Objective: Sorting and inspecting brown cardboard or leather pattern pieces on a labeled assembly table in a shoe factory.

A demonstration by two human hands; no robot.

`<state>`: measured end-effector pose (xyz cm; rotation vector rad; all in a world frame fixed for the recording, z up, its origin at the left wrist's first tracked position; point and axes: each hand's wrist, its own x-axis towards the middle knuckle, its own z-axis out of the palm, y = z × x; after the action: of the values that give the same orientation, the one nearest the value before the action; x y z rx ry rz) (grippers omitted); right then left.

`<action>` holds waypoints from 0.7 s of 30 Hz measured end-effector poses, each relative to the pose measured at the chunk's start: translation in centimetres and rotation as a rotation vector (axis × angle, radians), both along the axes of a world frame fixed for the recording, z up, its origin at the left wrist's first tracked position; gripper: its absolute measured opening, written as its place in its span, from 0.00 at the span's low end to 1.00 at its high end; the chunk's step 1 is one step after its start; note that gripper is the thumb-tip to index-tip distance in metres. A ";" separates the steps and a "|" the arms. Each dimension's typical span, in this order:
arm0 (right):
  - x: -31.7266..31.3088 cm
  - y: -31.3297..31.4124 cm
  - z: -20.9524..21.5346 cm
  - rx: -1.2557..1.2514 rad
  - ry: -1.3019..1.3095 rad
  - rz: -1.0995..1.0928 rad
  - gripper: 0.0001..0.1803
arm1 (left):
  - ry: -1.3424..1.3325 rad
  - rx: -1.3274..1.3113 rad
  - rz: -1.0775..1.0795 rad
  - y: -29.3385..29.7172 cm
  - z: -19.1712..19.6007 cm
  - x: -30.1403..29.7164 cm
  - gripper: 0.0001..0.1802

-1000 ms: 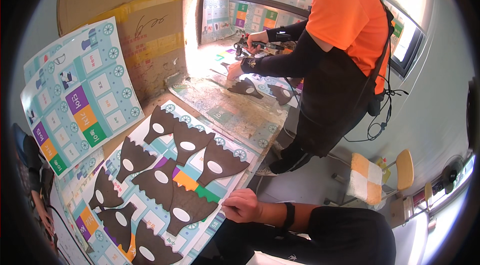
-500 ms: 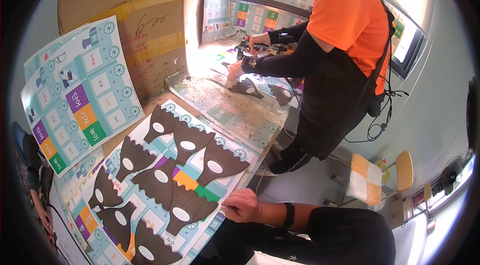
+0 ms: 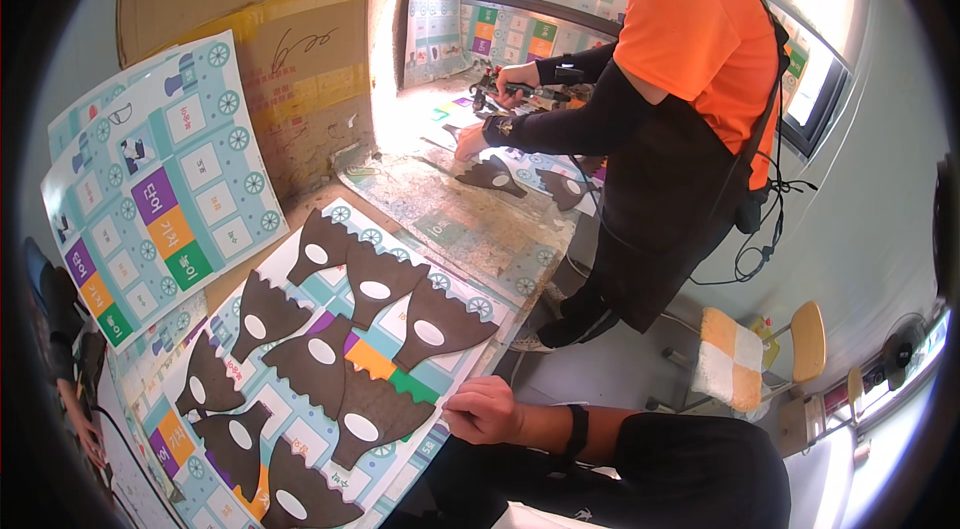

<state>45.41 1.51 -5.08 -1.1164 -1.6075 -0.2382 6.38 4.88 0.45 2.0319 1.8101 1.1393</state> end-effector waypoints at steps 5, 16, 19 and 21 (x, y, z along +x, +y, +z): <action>0.0 0.0 0.3 0.003 -0.001 -0.003 0.08 | 0.013 0.023 -0.012 0.2 0.0 0.0 0.16; -0.1 -0.1 0.4 -0.017 0.002 0.005 0.08 | -0.012 -0.019 -0.019 0.3 -0.3 -0.5 0.16; -0.1 -0.1 0.3 -0.010 0.000 0.004 0.08 | 0.001 -0.002 -0.024 0.2 -0.3 -0.5 0.17; -0.1 -0.1 0.3 -0.007 -0.002 0.002 0.08 | 0.001 -0.033 -0.003 0.0 0.0 -0.3 0.17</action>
<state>45.28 1.42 -4.76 -1.1205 -1.6123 -0.2327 6.10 4.92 0.42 2.0167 1.8138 1.1007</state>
